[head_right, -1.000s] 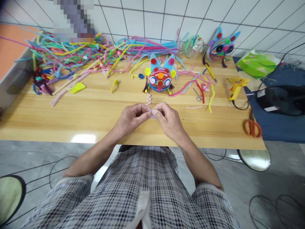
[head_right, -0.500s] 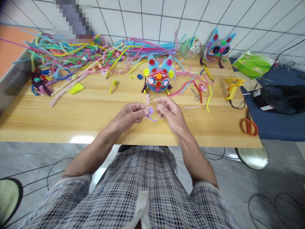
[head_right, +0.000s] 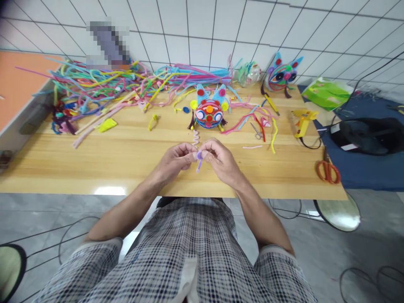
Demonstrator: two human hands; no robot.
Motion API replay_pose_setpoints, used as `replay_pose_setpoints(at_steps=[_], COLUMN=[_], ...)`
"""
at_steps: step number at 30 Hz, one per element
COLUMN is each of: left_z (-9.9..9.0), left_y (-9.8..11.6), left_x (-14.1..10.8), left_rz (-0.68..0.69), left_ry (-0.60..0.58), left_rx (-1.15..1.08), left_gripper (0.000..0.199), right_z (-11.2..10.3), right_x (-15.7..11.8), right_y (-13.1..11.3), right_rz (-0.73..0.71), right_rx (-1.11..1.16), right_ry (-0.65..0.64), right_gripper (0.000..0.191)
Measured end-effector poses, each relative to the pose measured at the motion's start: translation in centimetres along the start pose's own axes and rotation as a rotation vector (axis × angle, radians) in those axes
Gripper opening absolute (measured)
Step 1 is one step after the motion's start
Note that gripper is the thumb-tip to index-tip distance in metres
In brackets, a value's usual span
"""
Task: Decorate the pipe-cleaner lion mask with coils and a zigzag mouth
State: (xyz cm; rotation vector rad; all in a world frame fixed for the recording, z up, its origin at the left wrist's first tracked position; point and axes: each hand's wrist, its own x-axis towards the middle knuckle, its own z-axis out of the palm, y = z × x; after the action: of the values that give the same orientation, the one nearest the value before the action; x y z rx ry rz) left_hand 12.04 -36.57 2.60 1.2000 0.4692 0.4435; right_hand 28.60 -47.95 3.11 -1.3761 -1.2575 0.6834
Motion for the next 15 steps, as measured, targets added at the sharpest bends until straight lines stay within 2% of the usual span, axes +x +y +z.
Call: replay_pose_setpoints(at_steps=[3,7,10,15], left_z=[-0.2,-0.2,-0.3,-0.6], left_y=[0.5,1.1,1.3,1.4], left_x=[-0.4,-0.5,-0.1,0.4], left_rz=[0.124,0.227,0.251,0.217], left_ry=[0.021,0.06,0.069,0.032], left_rx=[0.22,0.457,0.533,0.6], left_gripper=[0.043,0.032,0.03,0.022], right_z=[-0.1,0.0,0.1,-0.2], right_x=[-0.2,-0.2,-0.2,-0.1], right_y=[-0.2,-0.8,-1.1,-0.9], right_rz=[-0.034,-0.139,-0.151,-0.118], right_rx=[-0.256,-0.499,-0.536,-0.465], right_ry=[0.029,0.06,0.054,0.058], right_gripper=[0.011,0.009,0.01,0.009])
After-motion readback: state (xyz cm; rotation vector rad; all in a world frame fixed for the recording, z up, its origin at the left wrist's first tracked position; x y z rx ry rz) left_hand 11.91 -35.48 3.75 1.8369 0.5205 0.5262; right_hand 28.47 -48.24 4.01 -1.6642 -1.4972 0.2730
